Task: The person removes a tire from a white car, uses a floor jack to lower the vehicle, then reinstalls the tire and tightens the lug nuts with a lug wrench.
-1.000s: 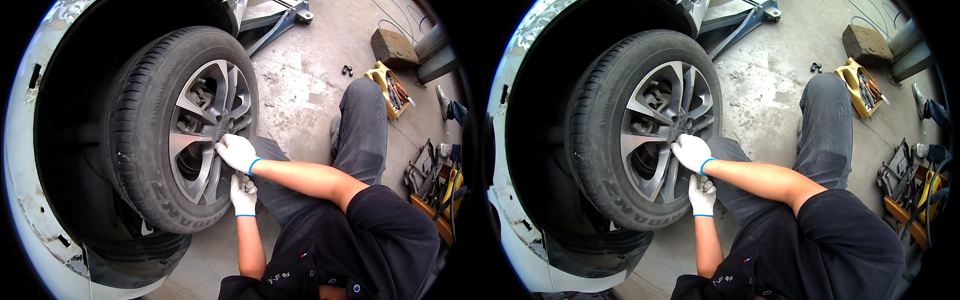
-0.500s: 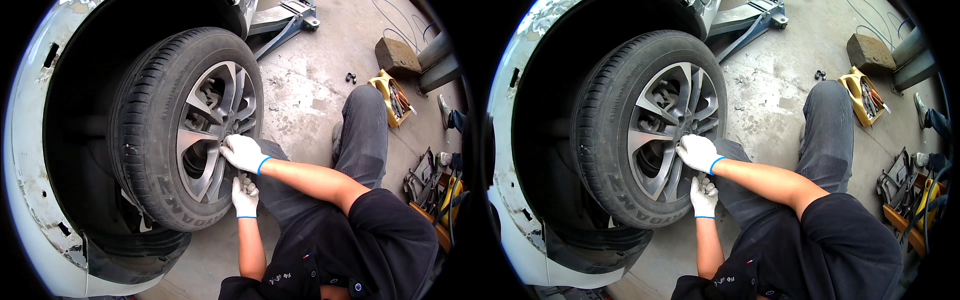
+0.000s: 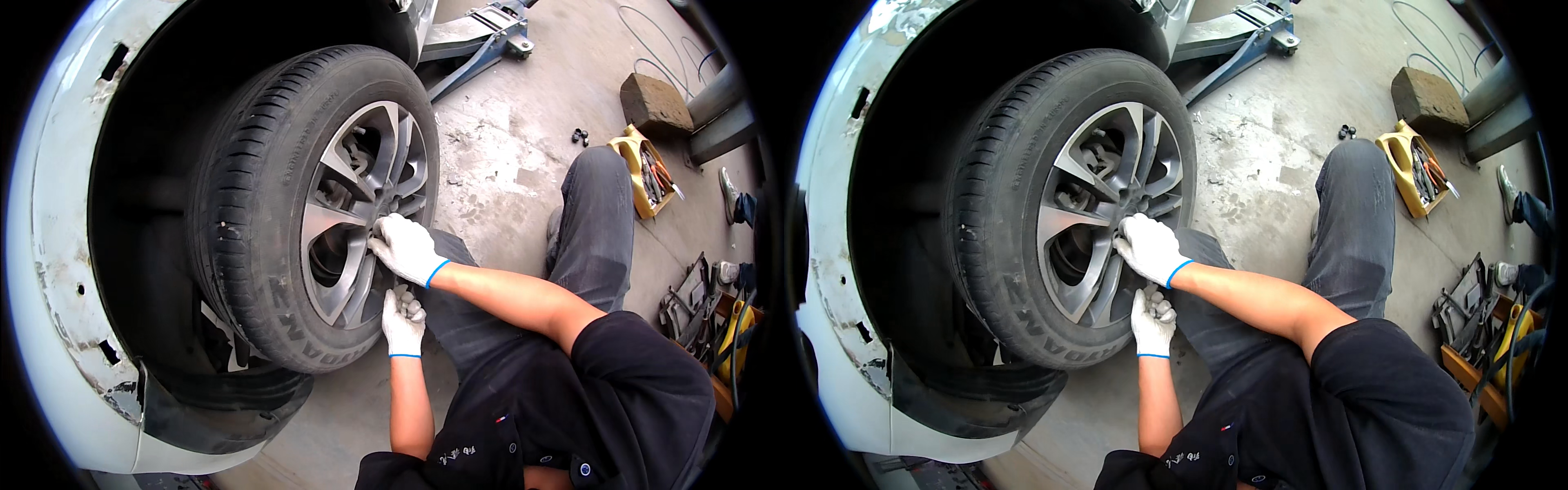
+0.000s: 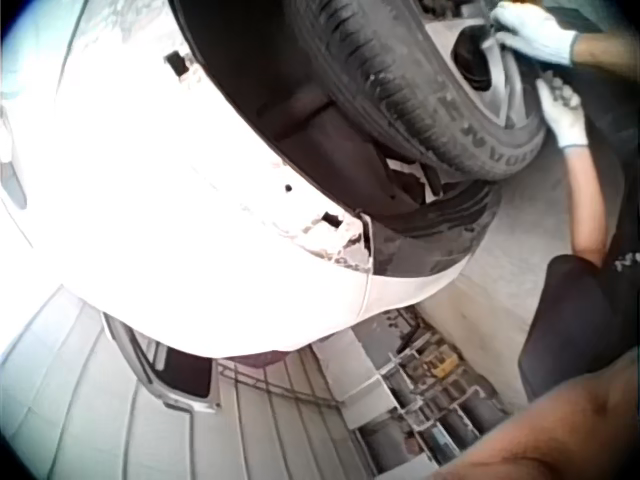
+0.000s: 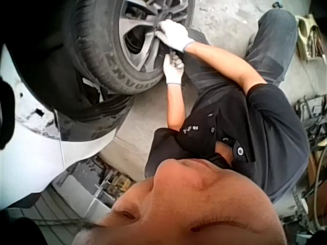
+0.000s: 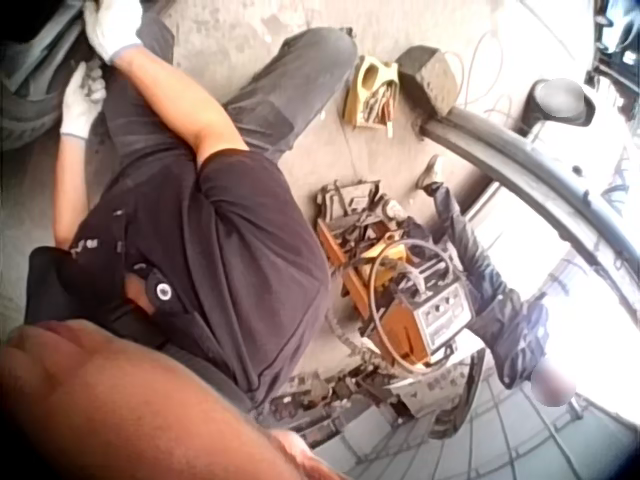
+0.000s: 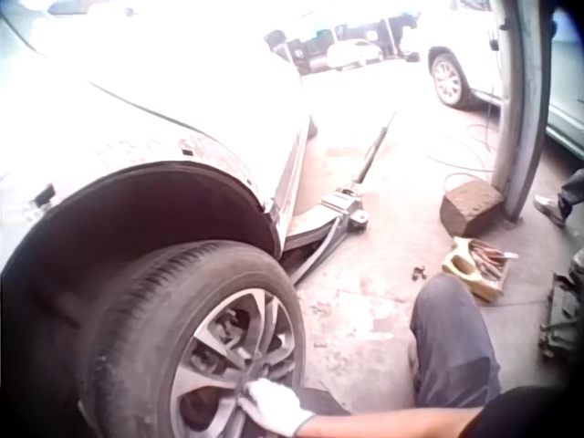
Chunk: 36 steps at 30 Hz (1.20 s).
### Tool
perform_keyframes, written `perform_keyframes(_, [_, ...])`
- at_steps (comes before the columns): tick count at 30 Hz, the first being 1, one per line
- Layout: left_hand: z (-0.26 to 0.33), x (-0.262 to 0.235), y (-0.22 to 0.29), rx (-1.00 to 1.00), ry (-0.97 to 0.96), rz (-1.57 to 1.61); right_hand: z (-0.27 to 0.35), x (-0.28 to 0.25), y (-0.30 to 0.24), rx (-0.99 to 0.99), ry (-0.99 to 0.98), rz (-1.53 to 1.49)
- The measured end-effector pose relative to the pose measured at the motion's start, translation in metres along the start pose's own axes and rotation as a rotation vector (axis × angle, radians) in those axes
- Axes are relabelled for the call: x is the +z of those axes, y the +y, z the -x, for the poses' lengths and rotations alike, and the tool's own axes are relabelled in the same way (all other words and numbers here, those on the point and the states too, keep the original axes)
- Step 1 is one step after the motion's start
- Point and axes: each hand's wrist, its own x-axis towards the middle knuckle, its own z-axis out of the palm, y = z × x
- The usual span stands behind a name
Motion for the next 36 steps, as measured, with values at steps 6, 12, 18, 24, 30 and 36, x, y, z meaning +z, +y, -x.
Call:
perform_keyframes(6, [0.0,-0.01,-0.001,-0.006,-0.004,0.017,0.001,0.005,0.002,-0.203,0.092,0.245])
perform_keyframes(12, [0.006,-0.003,0.001,-0.009,0.006,0.078,-0.003,-0.002,0.01,-0.308,0.042,0.278])
perform_keyframes(18, [0.009,0.007,0.002,0.105,-0.066,0.164,0.0,0.003,0.005,-0.246,0.18,0.169])
perform_keyframes(24, [0.006,-0.005,0.002,0.096,-0.222,0.219,0.004,0.007,0.01,-0.228,0.015,0.283])
perform_keyframes(30, [0.01,0.006,0.004,0.078,-0.245,0.214,0.007,-0.001,-0.001,-0.209,0.125,0.135])
perform_keyframes(36, [0.016,0.012,0.004,0.099,-0.177,0.129,-0.002,0.008,0.005,-0.137,0.109,0.171])
